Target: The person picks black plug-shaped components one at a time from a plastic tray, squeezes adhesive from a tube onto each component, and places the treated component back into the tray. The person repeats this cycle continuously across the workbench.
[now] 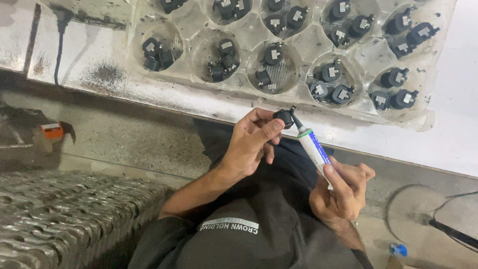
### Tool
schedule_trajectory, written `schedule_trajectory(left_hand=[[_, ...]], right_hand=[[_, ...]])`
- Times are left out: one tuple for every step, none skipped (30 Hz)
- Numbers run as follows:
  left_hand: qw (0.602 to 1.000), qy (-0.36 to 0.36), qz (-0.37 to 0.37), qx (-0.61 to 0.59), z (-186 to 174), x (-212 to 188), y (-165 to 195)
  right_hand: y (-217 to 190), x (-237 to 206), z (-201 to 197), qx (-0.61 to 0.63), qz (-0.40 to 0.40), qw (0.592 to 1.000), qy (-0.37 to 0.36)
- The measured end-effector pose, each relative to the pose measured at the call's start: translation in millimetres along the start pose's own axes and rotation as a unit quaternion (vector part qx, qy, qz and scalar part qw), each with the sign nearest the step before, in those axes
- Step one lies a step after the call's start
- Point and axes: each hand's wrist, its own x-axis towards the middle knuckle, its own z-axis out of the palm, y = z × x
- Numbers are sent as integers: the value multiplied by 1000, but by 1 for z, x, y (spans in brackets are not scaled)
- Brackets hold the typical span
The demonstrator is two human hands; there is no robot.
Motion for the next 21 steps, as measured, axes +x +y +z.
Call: schedule_trajectory(left_hand=[[1000, -1, -4, -9, 0, 0, 1], [1000, -2, -7, -17, 0, 1, 3], [1000, 3, -10, -17, 1, 0, 5], [1000, 9, -14, -18, 3, 0, 8], [1000, 15, -18, -19, 5, -1, 11], [1000, 4, 9, 1, 6, -2, 16], [999, -8, 37, 20, 7, -2, 24], [997, -21, 64, 40, 9, -2, 32], [980, -12, 112, 162, 10, -3, 42], [946, -3, 159, 282, 11, -5, 53], [896, 8, 203, 395, 12, -5, 63], [825, 15, 269, 497, 14, -2, 70], [737, 21, 328, 590, 16, 3, 77], [634, 24, 382, 672, 18, 8, 82], [622, 21, 379, 684, 22, 13, 84], [611, 16, 376, 697, 26, 19, 83], [599, 12, 374, 708, 29, 26, 80], [579, 3, 382, 720, 32, 35, 78], [559, -6, 390, 732, 35, 44, 74], [538, -14, 398, 743, 36, 50, 72], [529, -12, 388, 755, 35, 53, 71]], right_hand=[[0, 0, 0, 4, 1, 1000, 2], [0, 1, 1, 9, 2, 1000, 5], [0, 1, 1, 11, 6, 1000, -3], [0, 2, 0, 12, 10, 1000, -12], [0, 2, -1, 13, 15, 1000, -22], [1, 2, 1, 8, 18, 1000, -23], [1, 3, 4, 3, 20, 1000, -24], [2, 3, 6, -3, 24, 999, -24], [4, 3, 7, 11, 30, 999, -13], [6, 3, 9, 25, 36, 999, -2], [7, 4, 10, 41, 41, 998, 8], [8, 3, 10, 42, 50, 998, 16], [8, 2, 10, 43, 59, 997, 24], [8, 2, 10, 43, 67, 996, 34], [8, 2, 10, 49, 68, 996, 38], [9, 2, 9, 54, 70, 995, 42], [9, 2, 9, 58, 71, 995, 46], [9, 2, 8, 62, 77, 994, 48], [8, 2, 7, 65, 81, 993, 49], [8, 2, 6, 69, 86, 993, 50], [9, 2, 7, 75, 91, 991, 58]])
